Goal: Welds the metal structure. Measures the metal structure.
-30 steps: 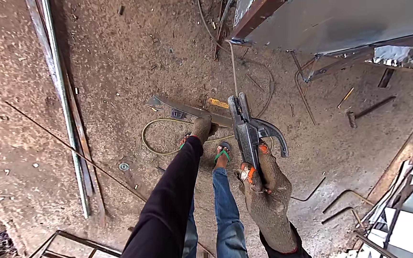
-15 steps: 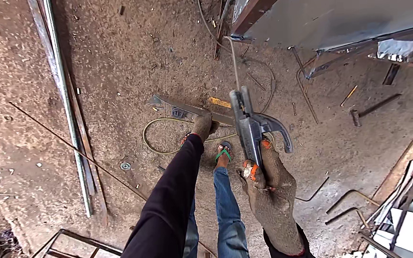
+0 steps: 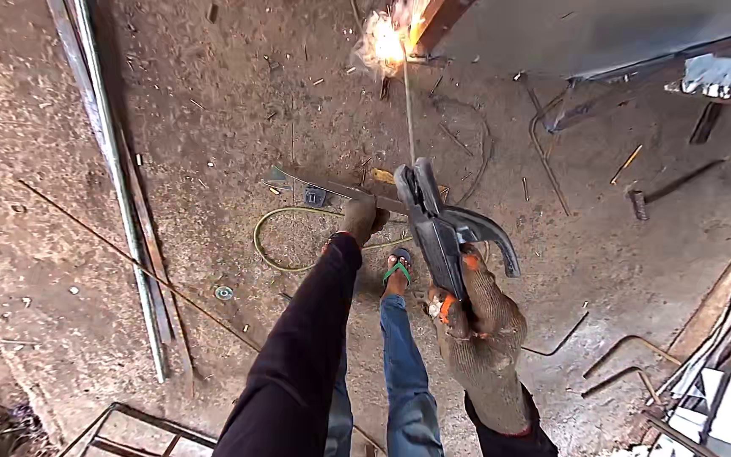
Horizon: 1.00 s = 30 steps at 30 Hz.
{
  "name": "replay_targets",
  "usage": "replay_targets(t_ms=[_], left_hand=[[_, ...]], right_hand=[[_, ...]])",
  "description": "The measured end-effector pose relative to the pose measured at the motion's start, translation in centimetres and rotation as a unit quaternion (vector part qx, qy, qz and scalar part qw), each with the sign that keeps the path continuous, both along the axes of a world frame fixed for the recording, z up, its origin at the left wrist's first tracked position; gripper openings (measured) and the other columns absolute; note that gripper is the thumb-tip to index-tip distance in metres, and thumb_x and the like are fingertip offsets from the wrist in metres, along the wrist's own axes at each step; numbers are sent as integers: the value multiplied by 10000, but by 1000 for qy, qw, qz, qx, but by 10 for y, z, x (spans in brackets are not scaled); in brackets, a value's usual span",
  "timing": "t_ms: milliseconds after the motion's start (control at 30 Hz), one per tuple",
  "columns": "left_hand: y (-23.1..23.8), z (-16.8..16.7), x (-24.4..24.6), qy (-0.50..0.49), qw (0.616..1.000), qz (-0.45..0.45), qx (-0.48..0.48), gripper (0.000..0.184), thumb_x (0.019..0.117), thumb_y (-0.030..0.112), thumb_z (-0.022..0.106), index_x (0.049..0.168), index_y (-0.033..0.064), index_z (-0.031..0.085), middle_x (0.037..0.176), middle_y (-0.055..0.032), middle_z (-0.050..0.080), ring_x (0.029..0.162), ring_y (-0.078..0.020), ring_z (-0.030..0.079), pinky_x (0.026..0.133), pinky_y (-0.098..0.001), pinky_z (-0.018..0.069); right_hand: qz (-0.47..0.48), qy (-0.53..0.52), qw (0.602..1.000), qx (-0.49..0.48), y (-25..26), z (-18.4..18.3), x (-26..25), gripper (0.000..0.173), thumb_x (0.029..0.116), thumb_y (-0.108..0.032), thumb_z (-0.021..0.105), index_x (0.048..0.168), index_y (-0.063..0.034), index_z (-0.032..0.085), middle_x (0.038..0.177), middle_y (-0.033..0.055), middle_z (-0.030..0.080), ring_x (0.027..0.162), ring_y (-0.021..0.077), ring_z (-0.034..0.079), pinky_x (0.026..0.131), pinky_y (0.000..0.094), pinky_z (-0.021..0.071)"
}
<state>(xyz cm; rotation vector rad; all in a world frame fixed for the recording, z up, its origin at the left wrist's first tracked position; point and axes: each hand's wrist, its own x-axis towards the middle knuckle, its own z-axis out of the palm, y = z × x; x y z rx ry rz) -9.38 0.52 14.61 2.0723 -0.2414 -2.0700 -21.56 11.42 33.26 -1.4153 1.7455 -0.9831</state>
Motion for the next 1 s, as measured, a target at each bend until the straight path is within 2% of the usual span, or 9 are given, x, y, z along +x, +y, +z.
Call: replay_targets(t_ms=[67,300,400,500,633,733,800,867,1000], left_hand=[[-12,11,-2,-15,999,-4,28,350,1098,300,403,1051,17,604,716,-46,664,517,-98,564,483,-261,466],[-10,8,-3,-17,1000,-12,6,341,1090,281,417,982,19,607,662,-29,637,493,-83,543,471,-241,452],[-8,0,-4,-17,1000,-7,7,333,1085,289,426,1060,12,609,742,-61,661,551,-112,577,515,-271,486],[-8,18,-1,-1,1000,-6,-3,337,1073,273,417,1189,7,589,896,-90,643,666,-138,569,598,-316,490],[-13,13,-2,2,1000,-3,26,399,1101,287,389,1296,-16,561,1041,-162,710,752,-183,661,641,-337,532],[-11,13,-4,-7,1000,12,10,361,1090,299,409,1256,12,552,913,-115,674,675,-153,615,598,-314,510],[-15,26,-1,0,1000,-2,21,363,1103,308,388,1274,29,545,932,-104,670,676,-138,612,608,-298,511],[-17,22,-2,-6,999,-7,32,384,1101,301,400,1266,-3,567,946,-127,699,663,-142,625,587,-299,512],[-13,24,-3,-11,1000,-17,-15,350,1094,296,421,1215,5,574,889,-83,652,667,-116,587,597,-288,504]], right_hand=[[-3,-8,1000,-1,0,2,2,395,998,-232,596,1318,-2,627,1022,67,720,863,27,678,777,227,603],[-10,5,1000,18,-1,-5,0,424,990,-222,593,1298,68,624,1021,98,723,856,22,675,772,212,596],[-6,12,1000,22,-2,-6,-1,419,985,-207,597,1291,77,627,1009,105,727,852,28,679,770,213,598],[-5,20,1000,20,-1,-8,-1,417,992,-212,603,1304,62,628,1039,110,732,882,25,684,803,212,595],[-3,15,1000,16,-2,-9,-1,429,984,-204,608,1313,70,619,1066,128,730,920,31,686,839,213,590],[-2,26,999,20,-1,-8,-2,427,984,-220,621,1300,67,629,1074,131,731,941,32,689,856,214,588],[-3,23,1000,19,-1,-9,-1,427,998,-241,603,1292,66,632,1043,126,731,899,32,689,818,216,595],[-1,16,1000,21,-2,-9,-1,428,994,-234,602,1301,63,629,1027,120,729,875,38,686,796,222,600],[3,25,1000,10,-3,-11,-1,409,988,-204,608,1310,47,627,1055,116,727,886,27,682,810,212,594]])
